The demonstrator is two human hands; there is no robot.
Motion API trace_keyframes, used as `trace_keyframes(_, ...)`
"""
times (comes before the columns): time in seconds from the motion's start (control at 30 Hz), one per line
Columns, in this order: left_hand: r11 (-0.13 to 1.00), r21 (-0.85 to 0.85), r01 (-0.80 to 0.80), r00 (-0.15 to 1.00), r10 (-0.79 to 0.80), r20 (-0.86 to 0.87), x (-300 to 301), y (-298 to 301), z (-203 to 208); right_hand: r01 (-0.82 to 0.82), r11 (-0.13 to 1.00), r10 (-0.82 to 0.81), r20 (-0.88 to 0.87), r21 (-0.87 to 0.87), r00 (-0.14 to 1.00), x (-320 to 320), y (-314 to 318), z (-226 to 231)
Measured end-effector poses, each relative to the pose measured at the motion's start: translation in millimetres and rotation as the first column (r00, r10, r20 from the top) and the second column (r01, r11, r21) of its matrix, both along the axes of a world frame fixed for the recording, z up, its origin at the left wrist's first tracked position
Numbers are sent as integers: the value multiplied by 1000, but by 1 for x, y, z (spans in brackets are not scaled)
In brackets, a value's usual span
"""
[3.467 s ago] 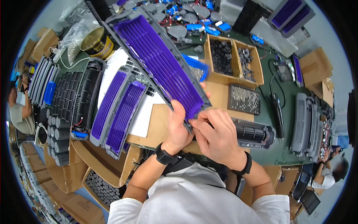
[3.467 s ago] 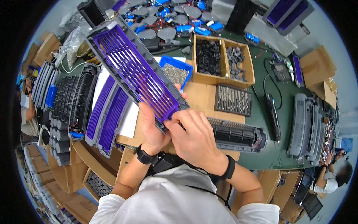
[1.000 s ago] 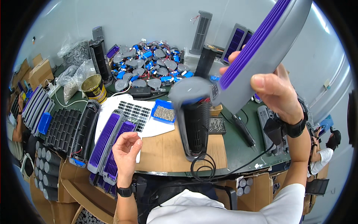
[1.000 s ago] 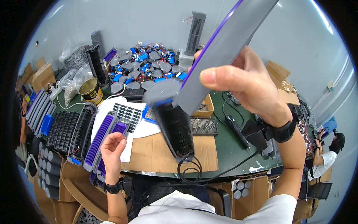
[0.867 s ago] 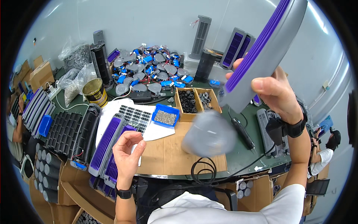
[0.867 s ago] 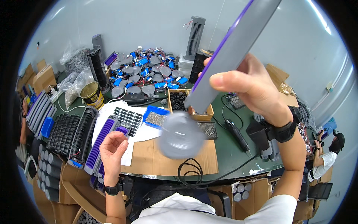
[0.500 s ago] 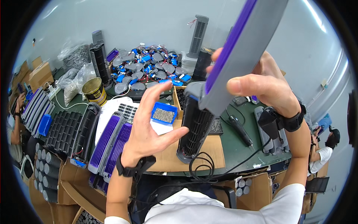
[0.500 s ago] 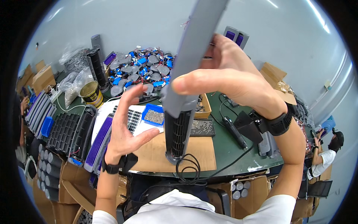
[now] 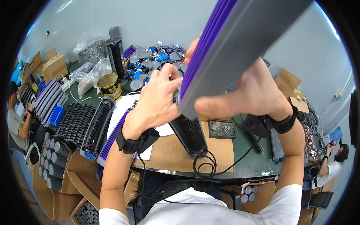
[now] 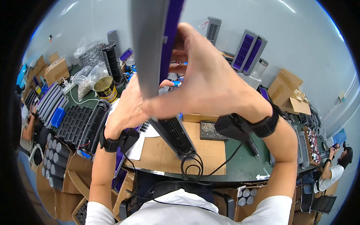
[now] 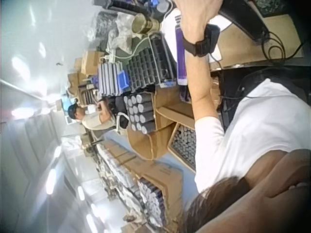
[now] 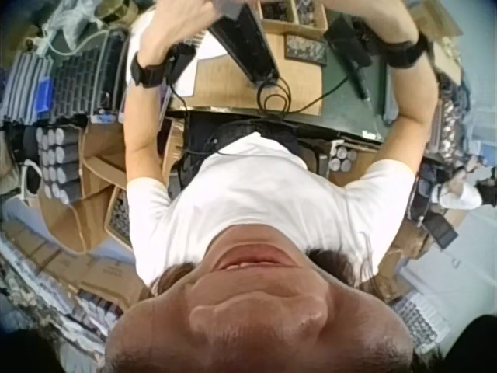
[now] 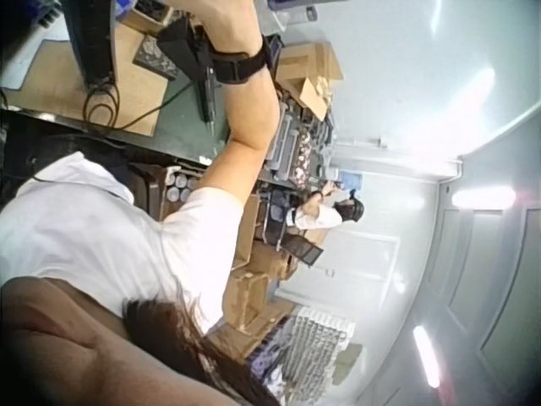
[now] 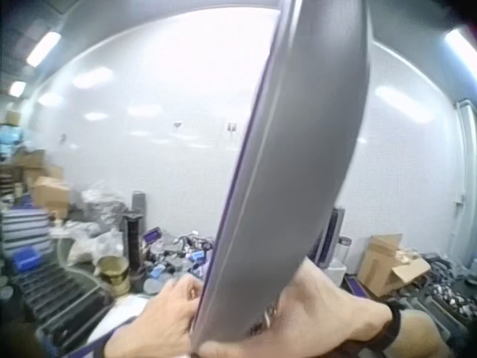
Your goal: Assembling and connecting components for portable electronic fan/light units.
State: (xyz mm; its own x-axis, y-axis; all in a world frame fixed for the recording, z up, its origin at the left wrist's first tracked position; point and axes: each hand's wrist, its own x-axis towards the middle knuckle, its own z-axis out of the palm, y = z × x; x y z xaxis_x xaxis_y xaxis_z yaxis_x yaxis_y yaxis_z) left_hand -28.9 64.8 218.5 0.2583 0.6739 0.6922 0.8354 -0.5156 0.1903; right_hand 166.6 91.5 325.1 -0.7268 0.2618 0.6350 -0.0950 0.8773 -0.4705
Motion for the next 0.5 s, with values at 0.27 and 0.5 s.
trace_keyframes(0.27, 890, -310, 335, 941, -300, 156, -49, -23, -4, 12, 937, -79, -177, -348, 981, -27, 24, -8)
trace_keyframes(0.5, 922, -383, 60, 871, 140, 472, -30, -41, -67, 124, 922, -200, -177, -366, 964, -41, 61, -48)
